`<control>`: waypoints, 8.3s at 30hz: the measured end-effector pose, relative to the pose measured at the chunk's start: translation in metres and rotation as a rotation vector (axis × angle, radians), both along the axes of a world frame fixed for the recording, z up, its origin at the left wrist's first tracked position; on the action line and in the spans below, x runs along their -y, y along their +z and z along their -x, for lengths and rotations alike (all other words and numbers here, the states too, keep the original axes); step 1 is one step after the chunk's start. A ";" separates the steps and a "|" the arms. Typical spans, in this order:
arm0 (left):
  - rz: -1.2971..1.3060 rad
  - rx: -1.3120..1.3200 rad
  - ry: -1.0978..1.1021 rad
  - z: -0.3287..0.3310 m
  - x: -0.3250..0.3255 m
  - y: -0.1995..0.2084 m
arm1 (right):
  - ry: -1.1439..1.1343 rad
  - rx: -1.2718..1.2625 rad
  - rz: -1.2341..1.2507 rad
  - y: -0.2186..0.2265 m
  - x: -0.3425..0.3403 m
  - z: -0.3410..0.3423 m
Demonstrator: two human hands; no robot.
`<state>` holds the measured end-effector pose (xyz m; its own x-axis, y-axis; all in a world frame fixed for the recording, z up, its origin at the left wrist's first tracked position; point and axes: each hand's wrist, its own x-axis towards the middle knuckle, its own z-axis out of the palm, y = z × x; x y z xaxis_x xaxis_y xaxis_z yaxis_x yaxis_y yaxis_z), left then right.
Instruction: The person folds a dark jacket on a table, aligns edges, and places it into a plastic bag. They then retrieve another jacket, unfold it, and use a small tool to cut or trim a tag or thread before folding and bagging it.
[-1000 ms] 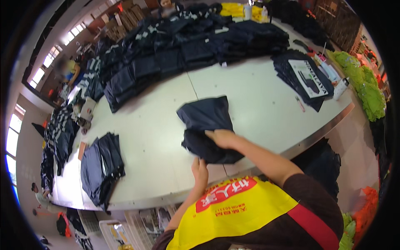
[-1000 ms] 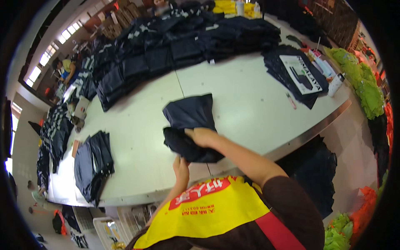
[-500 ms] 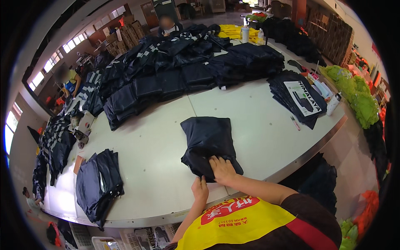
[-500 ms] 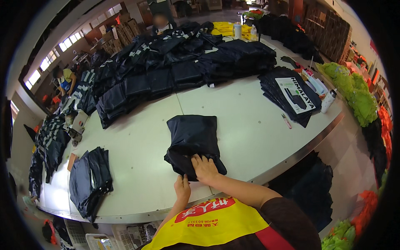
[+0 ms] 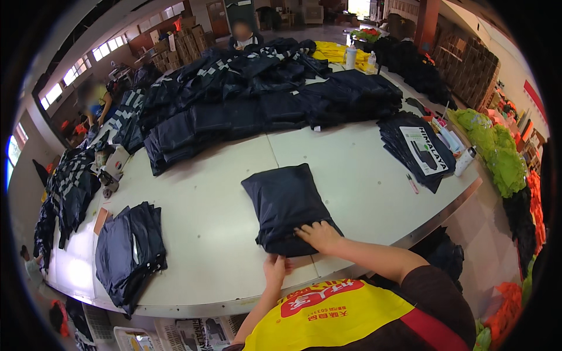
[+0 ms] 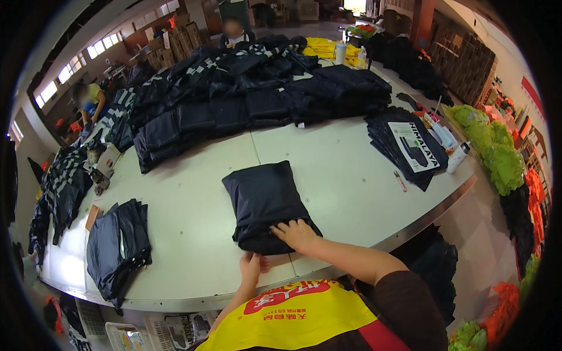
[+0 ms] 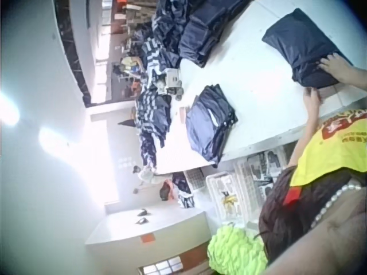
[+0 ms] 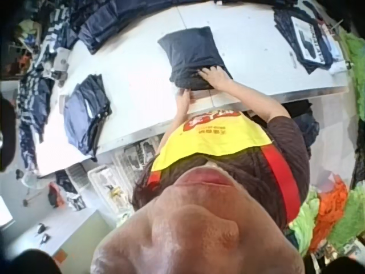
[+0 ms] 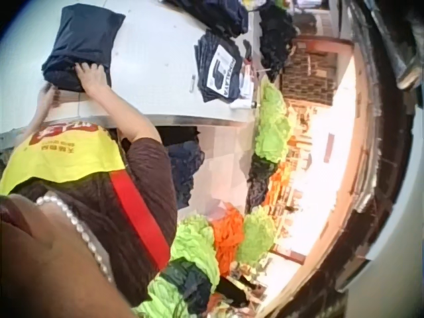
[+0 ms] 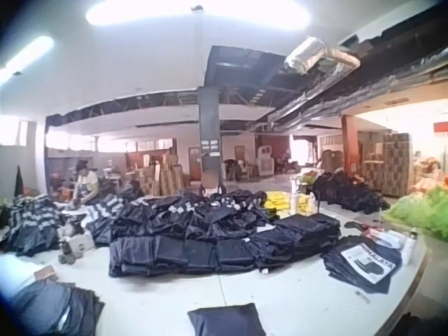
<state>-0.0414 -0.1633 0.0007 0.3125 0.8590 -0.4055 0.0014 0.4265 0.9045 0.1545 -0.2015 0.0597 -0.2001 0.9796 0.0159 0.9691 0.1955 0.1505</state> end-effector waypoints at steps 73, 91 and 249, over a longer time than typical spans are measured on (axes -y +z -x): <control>-0.712 -0.963 -0.275 0.012 -0.082 0.060 | 0.150 -0.068 -0.207 -0.017 -0.190 0.066; -1.019 -0.577 -0.088 0.064 -0.122 0.029 | 0.326 -0.248 0.008 -0.016 -0.091 0.045; -1.330 -0.477 -0.196 -0.015 -0.087 0.029 | -0.725 -0.531 0.495 0.019 -0.081 -0.053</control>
